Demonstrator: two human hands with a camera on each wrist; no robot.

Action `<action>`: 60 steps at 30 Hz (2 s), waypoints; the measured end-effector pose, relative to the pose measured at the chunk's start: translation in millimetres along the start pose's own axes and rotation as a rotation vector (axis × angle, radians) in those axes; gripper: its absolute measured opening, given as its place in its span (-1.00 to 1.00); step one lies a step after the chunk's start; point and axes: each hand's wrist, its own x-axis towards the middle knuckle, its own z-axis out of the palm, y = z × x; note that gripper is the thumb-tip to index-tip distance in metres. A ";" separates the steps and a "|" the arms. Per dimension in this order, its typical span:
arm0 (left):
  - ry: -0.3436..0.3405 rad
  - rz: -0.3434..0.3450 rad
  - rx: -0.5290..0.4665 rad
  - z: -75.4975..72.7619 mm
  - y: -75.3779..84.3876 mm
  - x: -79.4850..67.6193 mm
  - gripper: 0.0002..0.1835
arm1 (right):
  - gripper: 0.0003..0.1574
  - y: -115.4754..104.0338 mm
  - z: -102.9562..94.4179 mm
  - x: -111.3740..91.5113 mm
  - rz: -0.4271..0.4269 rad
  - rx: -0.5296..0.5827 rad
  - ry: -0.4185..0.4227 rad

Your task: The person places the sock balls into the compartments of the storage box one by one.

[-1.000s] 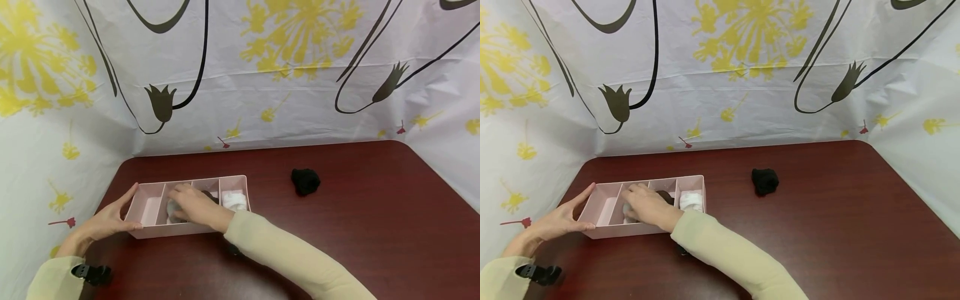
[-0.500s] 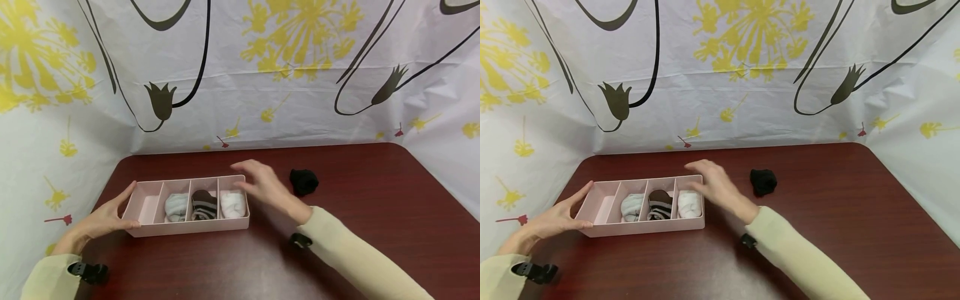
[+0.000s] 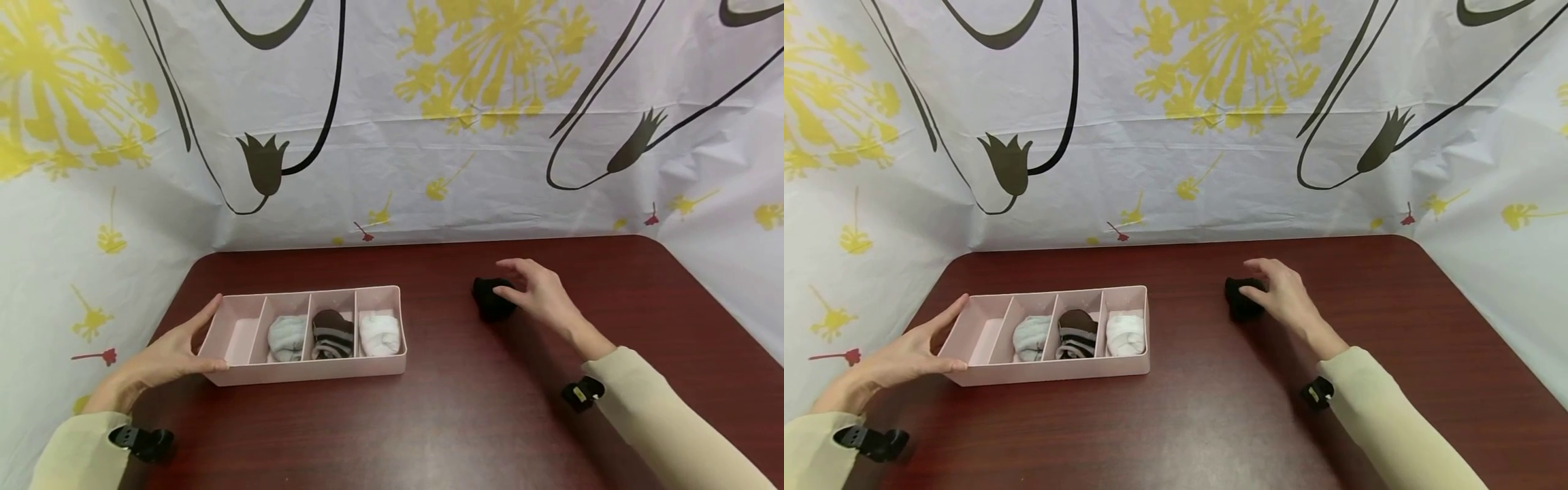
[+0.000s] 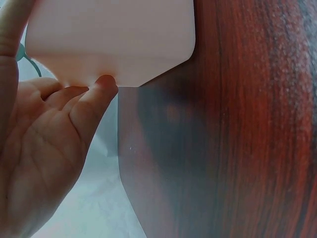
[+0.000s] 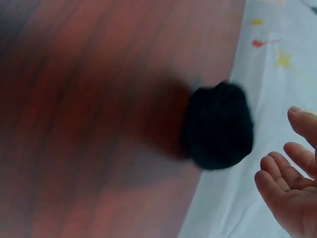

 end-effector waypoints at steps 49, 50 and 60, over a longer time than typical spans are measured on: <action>-0.027 -0.011 -0.061 -1.2 1.0 -0.5 0.21 | -0.60 31.5 20.4 3.9 -0.114 -0.190 -0.066; -0.029 -0.012 -0.063 -1.2 1.1 -0.6 0.21 | -0.61 32.1 21.0 3.8 -0.127 -0.195 -0.056; -0.033 -0.024 -0.074 -1.4 1.2 -0.6 0.21 | -0.64 30.7 25.9 4.3 -0.160 -0.178 0.045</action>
